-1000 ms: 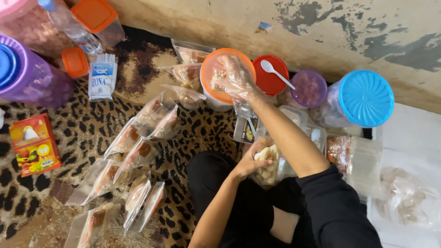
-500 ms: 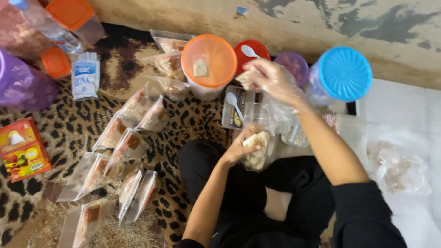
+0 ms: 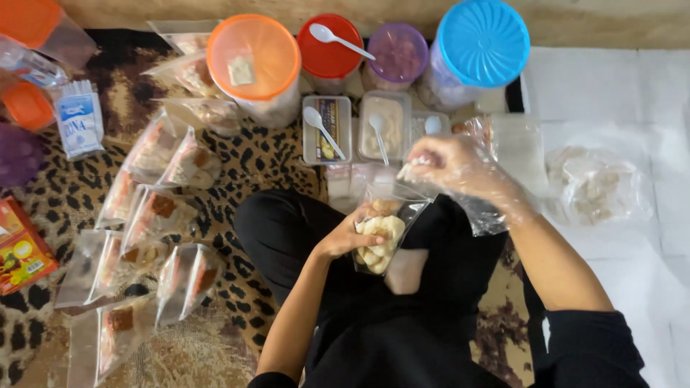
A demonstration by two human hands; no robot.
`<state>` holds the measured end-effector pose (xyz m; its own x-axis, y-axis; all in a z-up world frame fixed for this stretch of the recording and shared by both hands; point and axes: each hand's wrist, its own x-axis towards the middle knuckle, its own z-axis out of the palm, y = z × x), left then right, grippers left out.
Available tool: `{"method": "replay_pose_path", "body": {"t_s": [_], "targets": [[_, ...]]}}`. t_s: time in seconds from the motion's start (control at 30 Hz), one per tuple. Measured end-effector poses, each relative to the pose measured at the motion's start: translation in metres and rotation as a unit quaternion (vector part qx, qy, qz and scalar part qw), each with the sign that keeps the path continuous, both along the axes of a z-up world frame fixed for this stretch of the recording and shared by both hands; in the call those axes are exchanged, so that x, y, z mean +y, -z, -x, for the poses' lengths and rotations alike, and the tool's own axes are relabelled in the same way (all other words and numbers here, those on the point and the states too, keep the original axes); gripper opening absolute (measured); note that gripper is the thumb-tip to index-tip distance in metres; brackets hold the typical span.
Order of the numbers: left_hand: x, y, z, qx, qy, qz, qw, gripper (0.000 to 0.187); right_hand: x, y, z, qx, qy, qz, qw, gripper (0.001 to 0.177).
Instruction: Manually packaging various snack items from containers into small plastic bags while sitting on the floor.
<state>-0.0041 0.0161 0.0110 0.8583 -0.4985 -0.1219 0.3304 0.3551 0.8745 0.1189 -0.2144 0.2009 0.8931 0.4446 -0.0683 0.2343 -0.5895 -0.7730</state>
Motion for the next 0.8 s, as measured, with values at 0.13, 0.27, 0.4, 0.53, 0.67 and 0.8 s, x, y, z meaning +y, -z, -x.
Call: {"method": "replay_pose_path", "body": {"t_s": [0.13, 0.27, 0.4, 0.53, 0.67, 0.8], "targets": [[-0.020, -0.027, 0.028, 0.042, 0.016, 0.027, 0.999, 0.053, -0.008, -0.005, 0.015, 0.100, -0.119, 0.062, 0.986, 0.022], [-0.031, -0.033, 0.051, 0.083, 0.021, 0.014, 0.996, 0.049, -0.013, -0.005, 0.020, 0.266, -0.197, 0.092, 0.939, 0.037], [-0.036, -0.034, 0.054, 0.083, 0.016, 0.015, 0.996, 0.049, -0.007, 0.012, 0.026, 0.332, -0.294, 0.097, 0.891, 0.049], [-0.040, -0.012, 0.062, 0.100, 0.023, 0.011, 0.995, 0.054, 0.001, 0.033, 0.023, 0.297, -0.377, 0.084, 0.873, 0.040], [-0.038, -0.026, 0.057, 0.115, 0.025, 0.009, 0.993, 0.055, 0.010, 0.045, 0.015, 0.284, -0.458, 0.121, 0.834, 0.038], [-0.042, -0.013, 0.063, 0.137, 0.025, 0.008, 0.990, 0.052, 0.021, 0.044, 0.010, 0.293, -0.486, 0.136, 0.812, 0.038]]}}
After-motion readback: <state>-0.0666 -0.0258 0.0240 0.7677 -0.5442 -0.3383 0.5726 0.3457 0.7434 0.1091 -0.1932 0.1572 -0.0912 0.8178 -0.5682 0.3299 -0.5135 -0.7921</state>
